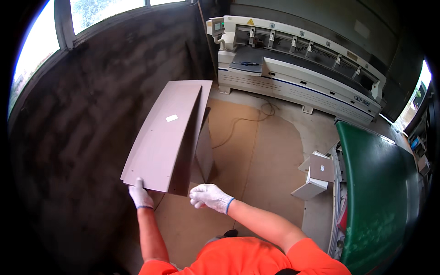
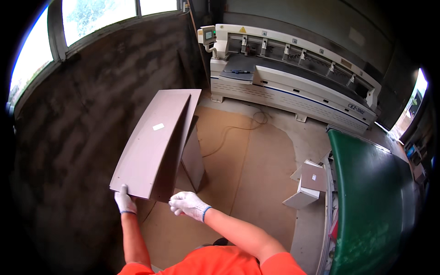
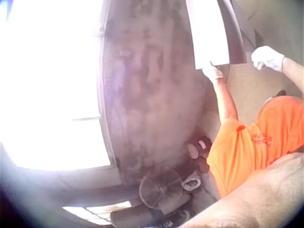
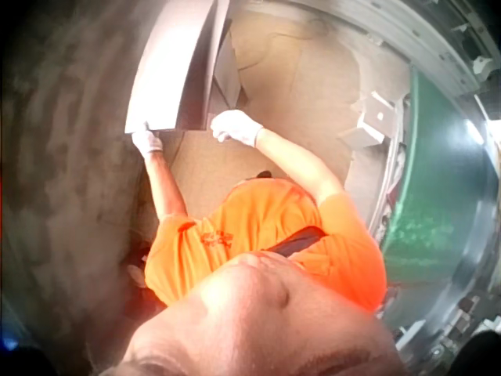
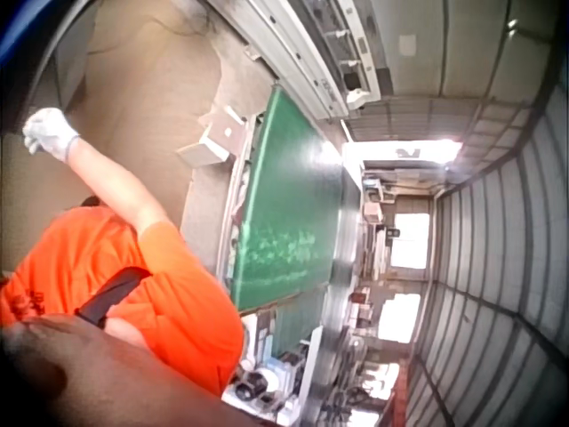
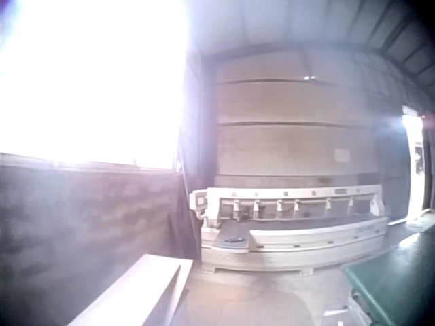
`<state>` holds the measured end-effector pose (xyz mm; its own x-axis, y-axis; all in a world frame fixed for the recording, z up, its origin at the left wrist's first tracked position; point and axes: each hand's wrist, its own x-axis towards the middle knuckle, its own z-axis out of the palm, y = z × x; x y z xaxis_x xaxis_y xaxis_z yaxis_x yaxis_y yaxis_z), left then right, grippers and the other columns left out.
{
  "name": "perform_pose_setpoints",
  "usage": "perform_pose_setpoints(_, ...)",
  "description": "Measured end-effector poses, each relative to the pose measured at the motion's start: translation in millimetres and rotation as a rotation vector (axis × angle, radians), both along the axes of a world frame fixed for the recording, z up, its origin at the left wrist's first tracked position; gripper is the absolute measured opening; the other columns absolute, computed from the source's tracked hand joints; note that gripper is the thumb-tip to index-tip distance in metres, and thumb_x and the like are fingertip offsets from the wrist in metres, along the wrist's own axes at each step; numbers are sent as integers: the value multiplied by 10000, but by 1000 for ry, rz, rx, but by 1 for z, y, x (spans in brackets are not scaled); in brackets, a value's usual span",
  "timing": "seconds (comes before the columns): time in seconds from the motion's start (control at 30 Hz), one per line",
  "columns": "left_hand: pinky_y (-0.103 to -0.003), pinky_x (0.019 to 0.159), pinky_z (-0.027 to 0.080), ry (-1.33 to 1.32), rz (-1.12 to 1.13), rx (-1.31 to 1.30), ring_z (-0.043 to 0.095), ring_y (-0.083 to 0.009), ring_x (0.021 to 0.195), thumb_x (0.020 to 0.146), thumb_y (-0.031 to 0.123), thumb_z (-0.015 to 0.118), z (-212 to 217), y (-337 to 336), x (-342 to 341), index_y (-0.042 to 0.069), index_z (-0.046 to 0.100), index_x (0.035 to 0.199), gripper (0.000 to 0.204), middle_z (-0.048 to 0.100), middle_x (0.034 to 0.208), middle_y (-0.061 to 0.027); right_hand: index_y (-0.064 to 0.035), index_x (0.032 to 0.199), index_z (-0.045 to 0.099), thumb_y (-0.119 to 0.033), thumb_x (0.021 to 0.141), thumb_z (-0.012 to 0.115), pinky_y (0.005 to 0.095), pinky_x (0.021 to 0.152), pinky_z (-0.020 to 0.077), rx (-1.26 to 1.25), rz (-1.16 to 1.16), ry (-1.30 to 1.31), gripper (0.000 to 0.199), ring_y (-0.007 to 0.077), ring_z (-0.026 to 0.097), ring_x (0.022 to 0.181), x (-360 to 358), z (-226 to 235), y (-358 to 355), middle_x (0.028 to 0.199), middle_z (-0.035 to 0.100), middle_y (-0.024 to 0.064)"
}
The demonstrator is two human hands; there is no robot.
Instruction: The person repeatedly picks up pink rectangular panels from a stack, places them on a green conveyor belt, and pushes them through a machine. After processing, the person stacks the panels and then uses a handheld tool to apply a line along the edges of the panels on a separate machine bed.
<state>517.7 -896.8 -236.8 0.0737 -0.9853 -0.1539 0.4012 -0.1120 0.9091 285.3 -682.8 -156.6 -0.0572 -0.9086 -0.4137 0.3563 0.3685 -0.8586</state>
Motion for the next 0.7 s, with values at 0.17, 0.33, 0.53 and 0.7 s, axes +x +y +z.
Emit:
perform_pose_setpoints(0.17, -444, 1109, 504, -664, 13, -126, 608, -355, 1298, 953, 113, 686, -95, -22, -1, -103, 396, 1504, 660, 560, 1480, -241, -7, 1079, 680, -126, 997, 749, 269, 593, 513, 113, -345, -152, 161, 132, 646, 702, -58, -78, 85, 887, 691, 67)
perform_pose_setpoints(0.33, -422, 1176, 455, -865, 175, 118, 556, -423, 1383, 970, 353, 726, -122, -9, -45, -196, 229, 1543, 937, 493, 1522, -358, -53, 957, 654, -119, 1008, 694, 263, 506, 424, 419, -577, -203, 92, 123, 583, 607, -71, -147, 202, 810, 661, 64)
perform_pose_setpoints(0.53, -498, 1028, 566, -1073, 226, 224, 684, -461, 1176, 964, 557, 698, -120, -16, -69, -148, 345, 1451, 927, 641, 1329, -366, -93, 886, 665, -167, 1006, 701, 267, 489, 420, 471, -688, -296, 145, 121, 584, 579, -51, -213, 334, 754, 646, 20)
perform_pose_setpoints(0.7, -516, 857, 571, -1317, 244, -302, 701, -374, 994, 958, 515, 700, -156, 5, -81, -48, 612, 1273, 651, 723, 1157, -240, -186, 711, 534, -173, 1022, 658, 309, 442, 334, 261, -835, -455, 335, 96, 501, 523, -37, -304, 450, 630, 526, -38)
